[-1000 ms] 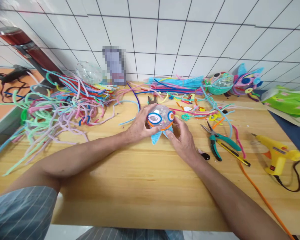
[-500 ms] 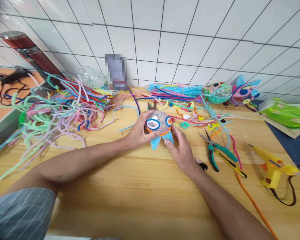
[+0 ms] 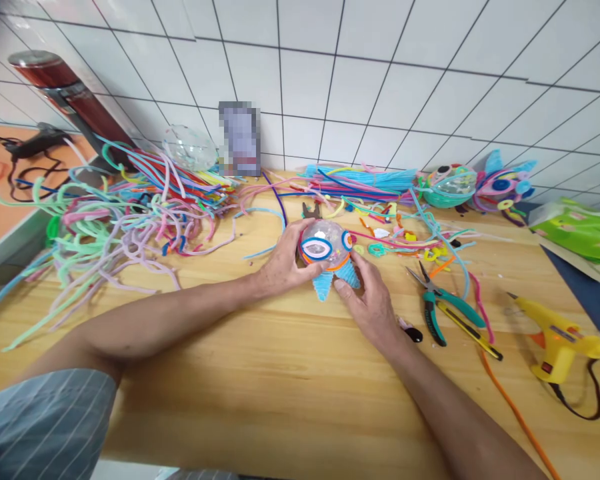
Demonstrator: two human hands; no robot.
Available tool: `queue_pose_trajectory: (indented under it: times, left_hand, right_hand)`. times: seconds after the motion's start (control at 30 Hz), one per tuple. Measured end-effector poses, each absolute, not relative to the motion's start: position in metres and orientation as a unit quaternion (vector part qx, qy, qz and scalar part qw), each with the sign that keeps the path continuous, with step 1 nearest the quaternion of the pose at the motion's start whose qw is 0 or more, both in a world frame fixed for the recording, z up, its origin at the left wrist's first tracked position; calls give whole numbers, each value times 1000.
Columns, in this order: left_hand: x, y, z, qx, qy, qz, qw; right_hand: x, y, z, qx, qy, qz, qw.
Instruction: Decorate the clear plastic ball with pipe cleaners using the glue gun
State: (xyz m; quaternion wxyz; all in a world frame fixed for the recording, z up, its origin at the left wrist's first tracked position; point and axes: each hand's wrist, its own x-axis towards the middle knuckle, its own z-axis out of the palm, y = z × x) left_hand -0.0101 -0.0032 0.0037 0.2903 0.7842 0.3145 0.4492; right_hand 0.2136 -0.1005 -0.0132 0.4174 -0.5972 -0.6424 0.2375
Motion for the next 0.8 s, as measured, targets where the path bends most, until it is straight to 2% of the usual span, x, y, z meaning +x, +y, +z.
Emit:
queue_pose_trajectory:
  times: [0.8]
  left_hand:
    - [-9, -2, 2, 784, 318, 440, 302]
  right_hand:
    - [214, -102, -10, -605, -651, 222, 400]
